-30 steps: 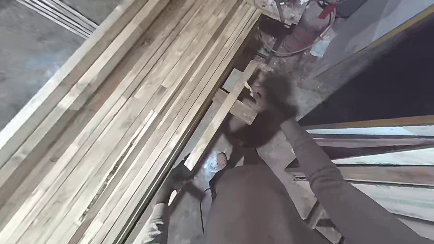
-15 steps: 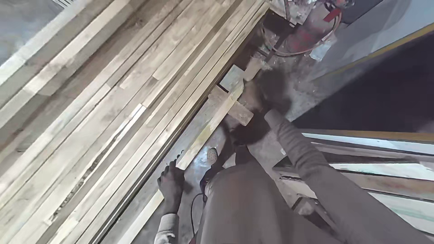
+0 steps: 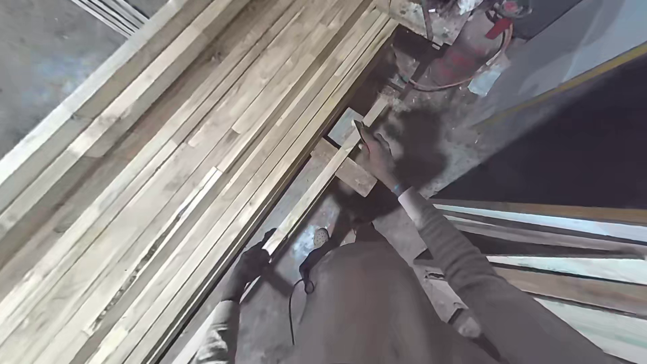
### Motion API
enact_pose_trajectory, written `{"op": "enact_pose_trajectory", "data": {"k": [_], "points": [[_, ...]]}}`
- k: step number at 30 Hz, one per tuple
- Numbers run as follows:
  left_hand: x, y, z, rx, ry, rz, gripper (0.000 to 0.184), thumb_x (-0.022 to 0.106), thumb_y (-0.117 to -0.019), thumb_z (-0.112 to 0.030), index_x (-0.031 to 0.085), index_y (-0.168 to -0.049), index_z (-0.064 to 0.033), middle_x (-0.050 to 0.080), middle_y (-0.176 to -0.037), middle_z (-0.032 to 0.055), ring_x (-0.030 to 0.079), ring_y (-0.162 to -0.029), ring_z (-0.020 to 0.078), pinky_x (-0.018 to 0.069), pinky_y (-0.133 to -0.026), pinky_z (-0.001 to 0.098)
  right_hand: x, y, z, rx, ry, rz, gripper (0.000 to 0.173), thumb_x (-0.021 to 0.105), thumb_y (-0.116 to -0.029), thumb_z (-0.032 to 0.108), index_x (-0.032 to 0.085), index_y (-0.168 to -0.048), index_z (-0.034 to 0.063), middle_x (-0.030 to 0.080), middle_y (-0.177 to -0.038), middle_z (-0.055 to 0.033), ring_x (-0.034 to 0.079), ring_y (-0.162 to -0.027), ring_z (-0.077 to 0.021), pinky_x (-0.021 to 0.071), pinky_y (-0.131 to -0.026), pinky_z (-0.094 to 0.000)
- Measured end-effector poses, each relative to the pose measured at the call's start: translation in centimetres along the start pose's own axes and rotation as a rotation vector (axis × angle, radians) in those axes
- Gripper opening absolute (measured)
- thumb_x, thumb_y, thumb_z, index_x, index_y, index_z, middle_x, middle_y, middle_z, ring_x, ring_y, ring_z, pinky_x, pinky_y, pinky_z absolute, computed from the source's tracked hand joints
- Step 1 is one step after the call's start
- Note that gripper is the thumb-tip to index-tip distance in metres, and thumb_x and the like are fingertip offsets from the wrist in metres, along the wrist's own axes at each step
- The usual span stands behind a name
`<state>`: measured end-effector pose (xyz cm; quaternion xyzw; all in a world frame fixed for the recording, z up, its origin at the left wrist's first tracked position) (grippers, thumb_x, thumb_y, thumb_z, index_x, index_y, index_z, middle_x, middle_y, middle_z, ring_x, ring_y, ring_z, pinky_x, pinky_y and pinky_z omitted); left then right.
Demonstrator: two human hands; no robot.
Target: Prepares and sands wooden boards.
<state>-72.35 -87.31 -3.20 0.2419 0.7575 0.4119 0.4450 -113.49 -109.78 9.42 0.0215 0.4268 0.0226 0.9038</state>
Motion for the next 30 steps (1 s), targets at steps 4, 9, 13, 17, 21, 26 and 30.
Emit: {"op": "enact_pose_trajectory", "data": {"k": [4, 9, 13, 17, 21, 26, 30], "points": [[0.7, -0.2, -0.2, -0.043, -0.014, 0.100, 0.026, 0.075, -0.0891, -0.009, 0.066, -0.107, 0.0072, 0.067, -0.103, 0.0243, 0.065, -0.099, 0.0363, 0.0514, -0.089, 0.0568, 6.3, 3.4, -1.7, -0.034, 0.131, 0.065, 0.064, 0.060, -0.0991, 0.007, 0.038, -0.159, 0.0145, 0.042, -0.152, -0.0285, 0.067, -0.111, -0.0421, 0.0597, -0.087, -0.0521], [0.7, 0.9, -0.3, -0.198, 0.005, -0.166, 0.040, 0.071, -0.0940, -0.027, 0.066, -0.129, -0.0087, 0.070, -0.117, 0.0236, 0.067, -0.111, 0.0433, 0.0510, -0.094, 0.0663, 2.9, 4.8, -1.1, 0.171, 0.125, 0.256, 0.050, 0.055, -0.1003, 0.010, 0.052, -0.150, 0.0108, 0.051, -0.145, -0.0272, 0.060, -0.122, -0.0430, 0.0530, -0.099, -0.0544], [1.7, 2.0, -1.1, -0.286, -0.079, -0.247, 0.053, 0.072, -0.0924, -0.028, 0.058, -0.142, -0.0175, 0.066, -0.128, 0.0244, 0.061, -0.122, 0.0472, 0.0453, -0.097, 0.0722, -3.3, -4.2, -4.5, 0.317, 0.128, 0.265, 0.035, 0.059, -0.1014, 0.020, 0.065, -0.130, 0.0018, 0.066, -0.123, -0.0261, 0.064, -0.115, -0.0433, 0.0504, -0.096, -0.0625], [1.4, 1.8, -1.2, -0.282, -0.111, -0.293, 0.050, 0.072, -0.0921, -0.024, 0.060, -0.141, -0.0183, 0.068, -0.125, 0.0230, 0.064, -0.119, 0.0461, 0.0476, -0.095, 0.0705, 1.8, 1.2, 1.8, 0.298, 0.119, 0.380, 0.034, 0.063, -0.0987, 0.017, 0.062, -0.125, -0.0033, 0.065, -0.119, -0.0280, 0.066, -0.109, -0.0421, 0.0541, -0.089, -0.0571], [1.5, 2.3, -1.7, -0.266, -0.116, -0.256, 0.056, 0.074, -0.0873, -0.017, 0.059, -0.141, -0.0158, 0.068, -0.125, 0.0234, 0.064, -0.118, 0.0463, 0.0475, -0.095, 0.0705, 9.1, 9.2, 6.3, 0.176, 0.220, 0.563, 0.044, 0.056, -0.0977, 0.009, 0.052, -0.139, -0.0062, 0.057, -0.134, -0.0287, 0.063, -0.119, -0.0387, 0.0537, -0.098, -0.0477], [1.9, 2.7, -2.3, -0.231, -0.133, -0.409, 0.056, 0.073, -0.0859, -0.011, 0.057, -0.140, -0.0096, 0.066, -0.126, 0.0245, 0.061, -0.120, 0.0470, 0.0444, -0.098, 0.0695, 5.9, 8.3, 3.3, 0.058, 0.025, 0.399, 0.048, 0.056, -0.1040, 0.021, 0.052, -0.148, 0.0038, 0.068, -0.125, -0.0205, 0.066, -0.117, -0.0332, 0.0503, -0.103, -0.0490], [2.9, 3.3, -2.2, -0.221, -0.130, -0.554, 0.057, 0.074, -0.0822, -0.005, 0.058, -0.137, -0.0047, 0.066, -0.122, 0.0263, 0.061, -0.116, 0.0484, 0.0440, -0.095, 0.0704, 4.8, 5.3, 0.1, -0.050, -0.014, 0.158, 0.066, 0.072, -0.0951, 0.012, 0.045, -0.155, 0.0100, 0.055, -0.143, -0.0208, 0.065, -0.116, -0.0348, 0.0565, -0.095, -0.0506]]}}
Point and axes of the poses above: each hand's wrist, its own y-axis away from the middle knuckle, its own x-axis out of the palm, z = x × y, the point moved 9 cm from there along -y, towards the middle knuckle
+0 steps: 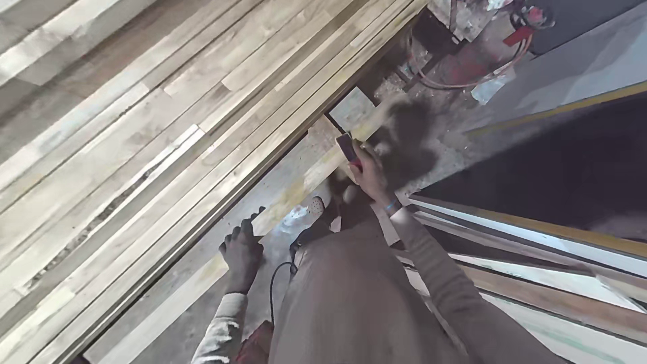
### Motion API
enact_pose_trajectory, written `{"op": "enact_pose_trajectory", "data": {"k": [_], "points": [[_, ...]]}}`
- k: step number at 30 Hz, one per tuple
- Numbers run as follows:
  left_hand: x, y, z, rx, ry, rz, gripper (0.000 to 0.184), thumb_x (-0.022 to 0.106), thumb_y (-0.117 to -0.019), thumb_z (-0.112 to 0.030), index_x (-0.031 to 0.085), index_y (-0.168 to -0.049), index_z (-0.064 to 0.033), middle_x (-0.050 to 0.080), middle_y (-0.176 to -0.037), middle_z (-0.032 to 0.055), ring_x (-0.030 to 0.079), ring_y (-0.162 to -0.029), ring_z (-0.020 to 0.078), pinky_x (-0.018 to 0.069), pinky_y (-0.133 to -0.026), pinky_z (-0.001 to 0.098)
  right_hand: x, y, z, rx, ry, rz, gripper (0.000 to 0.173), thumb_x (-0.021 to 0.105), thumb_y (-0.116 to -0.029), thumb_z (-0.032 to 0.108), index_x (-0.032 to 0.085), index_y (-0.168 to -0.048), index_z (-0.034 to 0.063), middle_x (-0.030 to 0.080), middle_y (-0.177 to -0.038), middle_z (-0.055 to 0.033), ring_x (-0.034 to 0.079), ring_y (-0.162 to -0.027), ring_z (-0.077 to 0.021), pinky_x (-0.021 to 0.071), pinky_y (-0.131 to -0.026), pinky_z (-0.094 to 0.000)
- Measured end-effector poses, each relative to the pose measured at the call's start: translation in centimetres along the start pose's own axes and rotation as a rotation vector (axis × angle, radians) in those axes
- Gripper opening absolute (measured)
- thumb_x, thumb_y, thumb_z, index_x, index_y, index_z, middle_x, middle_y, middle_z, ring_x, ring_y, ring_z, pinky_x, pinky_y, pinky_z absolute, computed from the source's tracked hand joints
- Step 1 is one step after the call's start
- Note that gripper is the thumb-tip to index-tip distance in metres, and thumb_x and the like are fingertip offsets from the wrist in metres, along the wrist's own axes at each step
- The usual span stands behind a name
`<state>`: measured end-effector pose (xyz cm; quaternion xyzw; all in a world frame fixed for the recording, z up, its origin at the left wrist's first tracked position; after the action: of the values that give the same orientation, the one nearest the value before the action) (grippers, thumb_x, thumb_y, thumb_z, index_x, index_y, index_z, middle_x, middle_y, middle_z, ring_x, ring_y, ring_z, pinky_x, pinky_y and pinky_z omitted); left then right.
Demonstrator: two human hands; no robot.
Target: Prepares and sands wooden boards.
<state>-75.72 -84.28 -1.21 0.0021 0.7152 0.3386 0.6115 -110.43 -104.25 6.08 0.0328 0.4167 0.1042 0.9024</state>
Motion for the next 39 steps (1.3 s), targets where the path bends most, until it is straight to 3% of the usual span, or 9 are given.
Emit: {"op": "enact_pose_trajectory", "data": {"k": [4, 13, 16, 21, 26, 30, 34, 36, 39], "points": [[0.3, 0.0, 0.0, -0.040, -0.005, 0.023, 0.061, 0.074, -0.0816, -0.004, 0.056, -0.140, -0.0057, 0.064, -0.128, 0.0273, 0.059, -0.121, 0.0486, 0.0418, -0.100, 0.0703, 3.5, 0.9, 0.9, -0.096, 0.199, 0.024, 0.073, 0.072, -0.0958, 0.017, 0.037, -0.160, 0.0265, 0.045, -0.148, -0.0234, 0.062, -0.118, -0.0359, 0.0588, -0.090, -0.0487], [-0.3, -1.0, 0.0, -0.094, 0.003, 0.105, 0.048, 0.076, -0.0813, -0.004, 0.062, -0.127, -0.0046, 0.066, -0.117, 0.0278, 0.061, -0.115, 0.0503, 0.0445, -0.096, 0.0693, 2.1, 4.9, -7.5, -0.183, 0.192, -0.077, 0.039, 0.067, -0.0958, 0.011, 0.069, -0.135, 0.0111, 0.070, -0.118, -0.0242, 0.074, -0.092, -0.0346, 0.0631, -0.080, -0.0447], [-0.1, -0.8, 0.3, -0.120, 0.045, 0.026, 0.045, 0.081, -0.0824, -0.010, 0.063, -0.123, -0.0032, 0.066, -0.115, 0.0279, 0.060, -0.113, 0.0523, 0.0439, -0.094, 0.0720, -3.0, 1.5, -7.2, -0.188, 0.091, -0.063, 0.040, 0.060, -0.1003, 0.011, 0.063, -0.140, 0.0044, 0.069, -0.113, -0.0238, 0.072, -0.093, -0.0331, 0.0616, -0.083, -0.0447], [1.7, -0.8, 1.6, -0.148, 0.053, -0.050, 0.050, 0.087, -0.0760, -0.008, 0.062, -0.119, -0.0050, 0.066, -0.110, 0.0257, 0.061, -0.107, 0.0516, 0.0452, -0.091, 0.0735, -2.4, -8.1, -9.6, 0.209, -0.314, 0.284, 0.063, 0.022, -0.1092, 0.057, 0.060, -0.119, 0.0076, 0.062, -0.077, -0.0121, 0.061, -0.057, -0.0242, 0.0537, -0.050, -0.0416], [1.1, -1.0, 1.5, -0.162, 0.036, -0.046, 0.039, 0.081, -0.0814, -0.005, 0.065, -0.116, -0.0054, 0.067, -0.108, 0.0251, 0.062, -0.108, 0.0517, 0.0455, -0.091, 0.0731, -0.3, -3.9, -15.9, 0.151, -0.031, 0.275, 0.043, 0.035, -0.1119, 0.028, 0.066, -0.114, -0.0019, 0.067, -0.083, -0.0163, 0.067, -0.073, -0.0287, 0.0577, -0.073, -0.0483], [1.0, -1.2, 1.8, -0.181, 0.034, -0.048, 0.046, 0.083, -0.0780, -0.004, 0.064, -0.120, -0.0064, 0.067, -0.108, 0.0238, 0.061, -0.108, 0.0499, 0.0448, -0.092, 0.0725, -6.2, -3.4, -13.1, -0.065, 0.080, -0.081, 0.035, 0.050, -0.1067, 0.016, 0.061, -0.135, -0.0028, 0.072, -0.109, -0.0219, 0.073, -0.096, -0.0352, 0.0579, -0.088, -0.0522], [0.9, -0.7, 1.3, -0.169, 0.045, -0.064, 0.050, 0.085, -0.0726, 0.000, 0.062, -0.117, -0.0034, 0.065, -0.108, 0.0266, 0.060, -0.108, 0.0527, 0.0432, -0.092, 0.0748, -7.4, -7.9, -8.7, -0.181, 0.156, -0.020, 0.059, 0.045, -0.1105, 0.030, 0.024, -0.165, 0.0194, 0.033, -0.164, -0.0172, 0.051, -0.138, -0.0352, 0.0502, -0.105, -0.0519], [0.5, -0.3, 0.8, -0.153, 0.055, -0.069, 0.050, 0.085, -0.0729, 0.000, 0.063, -0.117, -0.0028, 0.065, -0.108, 0.0280, 0.059, -0.108, 0.0541, 0.0430, -0.091, 0.0763, -5.2, -7.4, -10.2, -0.200, 0.208, 0.033, 0.067, 0.051, -0.1081, 0.024, 0.017, -0.166, 0.0236, 0.037, -0.157, -0.0224, 0.056, -0.130, -0.0376, 0.0555, -0.097, -0.0518], [-0.4, -0.2, -0.5, -0.194, -0.067, 0.167, 0.043, 0.071, -0.0927, -0.011, 0.059, -0.132, 0.0020, 0.063, -0.126, 0.0301, 0.056, -0.122, 0.0525, 0.0408, -0.099, 0.0720, -3.8, -4.5, -12.3, -0.268, 0.267, -0.020, 0.054, 0.055, -0.1052, 0.015, 0.042, -0.157, 0.0111, 0.058, -0.137, -0.0239, 0.065, -0.118, -0.0372, 0.0574, -0.095, -0.0478]]}}
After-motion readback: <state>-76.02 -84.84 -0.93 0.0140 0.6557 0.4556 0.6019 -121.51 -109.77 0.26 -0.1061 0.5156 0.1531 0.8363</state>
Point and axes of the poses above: each hand's wrist, its own y-axis away from the middle knuckle, its own x-axis out of the palm, z = x × y, the point moved 9 cm from there along -y, towards the middle knuckle
